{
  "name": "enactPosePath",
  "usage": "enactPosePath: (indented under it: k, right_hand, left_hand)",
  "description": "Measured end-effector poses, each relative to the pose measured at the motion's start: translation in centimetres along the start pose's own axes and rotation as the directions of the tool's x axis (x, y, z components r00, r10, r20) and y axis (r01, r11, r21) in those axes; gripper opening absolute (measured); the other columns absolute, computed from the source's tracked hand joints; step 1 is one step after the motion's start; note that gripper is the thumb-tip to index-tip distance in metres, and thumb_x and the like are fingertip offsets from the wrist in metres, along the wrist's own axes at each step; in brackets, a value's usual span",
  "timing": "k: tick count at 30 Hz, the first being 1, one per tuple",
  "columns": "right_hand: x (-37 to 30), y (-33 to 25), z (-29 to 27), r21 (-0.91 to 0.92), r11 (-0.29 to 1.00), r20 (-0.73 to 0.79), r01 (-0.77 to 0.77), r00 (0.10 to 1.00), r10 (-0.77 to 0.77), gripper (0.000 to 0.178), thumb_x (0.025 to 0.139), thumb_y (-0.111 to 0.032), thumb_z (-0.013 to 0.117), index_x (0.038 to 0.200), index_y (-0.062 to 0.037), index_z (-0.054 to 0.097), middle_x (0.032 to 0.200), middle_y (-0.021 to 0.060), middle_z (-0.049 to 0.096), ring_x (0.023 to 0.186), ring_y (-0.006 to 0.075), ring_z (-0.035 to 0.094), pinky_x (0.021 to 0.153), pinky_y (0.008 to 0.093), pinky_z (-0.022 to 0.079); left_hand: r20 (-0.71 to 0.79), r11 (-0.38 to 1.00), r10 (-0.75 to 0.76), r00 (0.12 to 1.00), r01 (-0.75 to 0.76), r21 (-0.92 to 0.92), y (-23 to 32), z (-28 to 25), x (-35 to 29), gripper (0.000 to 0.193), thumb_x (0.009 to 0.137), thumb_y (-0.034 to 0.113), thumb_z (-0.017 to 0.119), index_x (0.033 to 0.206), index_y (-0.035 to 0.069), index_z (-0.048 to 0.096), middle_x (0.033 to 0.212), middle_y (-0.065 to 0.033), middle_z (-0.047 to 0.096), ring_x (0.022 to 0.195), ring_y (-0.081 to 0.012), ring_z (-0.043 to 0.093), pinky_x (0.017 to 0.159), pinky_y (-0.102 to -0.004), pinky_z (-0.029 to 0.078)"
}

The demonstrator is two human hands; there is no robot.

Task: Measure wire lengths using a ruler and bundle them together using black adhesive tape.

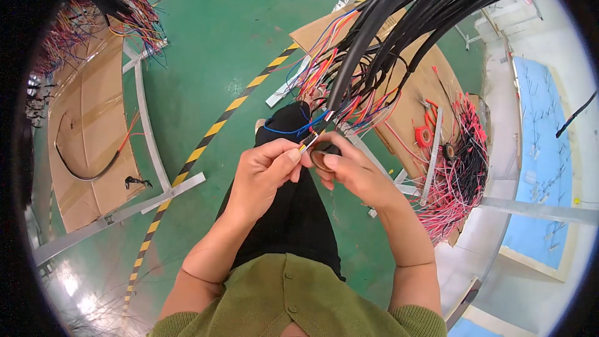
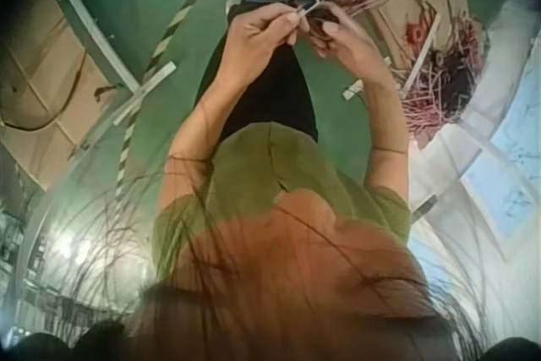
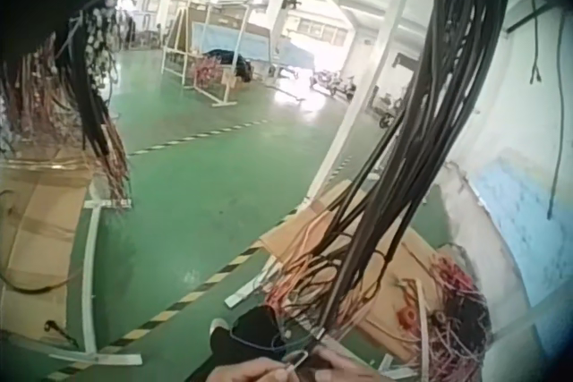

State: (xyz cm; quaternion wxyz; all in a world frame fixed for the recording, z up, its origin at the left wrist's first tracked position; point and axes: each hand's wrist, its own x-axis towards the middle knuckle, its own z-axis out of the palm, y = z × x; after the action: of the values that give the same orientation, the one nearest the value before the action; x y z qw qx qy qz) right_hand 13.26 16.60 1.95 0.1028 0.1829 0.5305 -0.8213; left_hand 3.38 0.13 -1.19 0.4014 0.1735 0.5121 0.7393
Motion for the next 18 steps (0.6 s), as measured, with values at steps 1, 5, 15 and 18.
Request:
enactPosePath:
  k: [1,5,15,18]
  right_hand:
    - [0.0,-0.3,0.1,-0.008,1.000,0.003,-0.005,1.000,0.005,0.038,0.093,-0.022,0.054,0.122,-0.0007,0.042,0.101,0.0063,0.053,0.078,0.0109,0.050,0.066,0.0238,0.041]
    - [0.1,-1.3,0.1,-0.336,0.937,0.027,0.095,0.995,-0.091,0.047,0.095,-0.026,0.050,0.133,0.0000,0.040,0.105,0.0038,0.053,0.086,0.0108,0.048,0.073,0.0249,0.041]
    - [0.0,-3.3,0.6,-0.454,0.891,-0.016,0.007,1.000,-0.016,0.056,0.086,-0.026,0.067,0.130,0.0002,0.044,0.103,0.0039,0.056,0.089,0.0081,0.053,0.071,0.0195,0.042]
    - [0.0,-3.3,0.4,-0.455,0.890,-0.020,0.020,0.999,-0.033,0.059,0.082,-0.026,0.071,0.128,0.0001,0.046,0.105,0.0042,0.056,0.093,0.0098,0.054,0.077,0.0227,0.043]
  left_hand:
    - [-0.007,1.000,0.012,1.000,-0.012,0.005,-0.1,0.0,-0.1,0.022,0.095,0.017,0.052,0.084,0.002,0.065,0.065,0.0026,0.053,0.058,-0.0024,0.043,0.051,-0.0194,0.030]
    - [-0.006,0.999,0.016,1.000,-0.016,-0.029,-0.3,0.2,-0.4,0.022,0.095,0.017,0.052,0.085,0.002,0.065,0.065,0.0024,0.053,0.059,-0.0027,0.043,0.052,-0.0194,0.031]
    - [0.128,0.978,-0.076,0.989,0.099,-0.185,0.1,0.7,-0.7,0.023,0.096,0.018,0.051,0.086,0.003,0.065,0.066,0.0024,0.051,0.055,-0.0019,0.038,0.050,-0.0182,0.027]
    - [0.175,0.958,-0.109,0.979,0.150,-0.244,0.2,0.5,-0.7,0.023,0.096,0.019,0.051,0.087,0.004,0.065,0.066,0.0029,0.051,0.054,-0.0012,0.036,0.048,-0.0177,0.025]
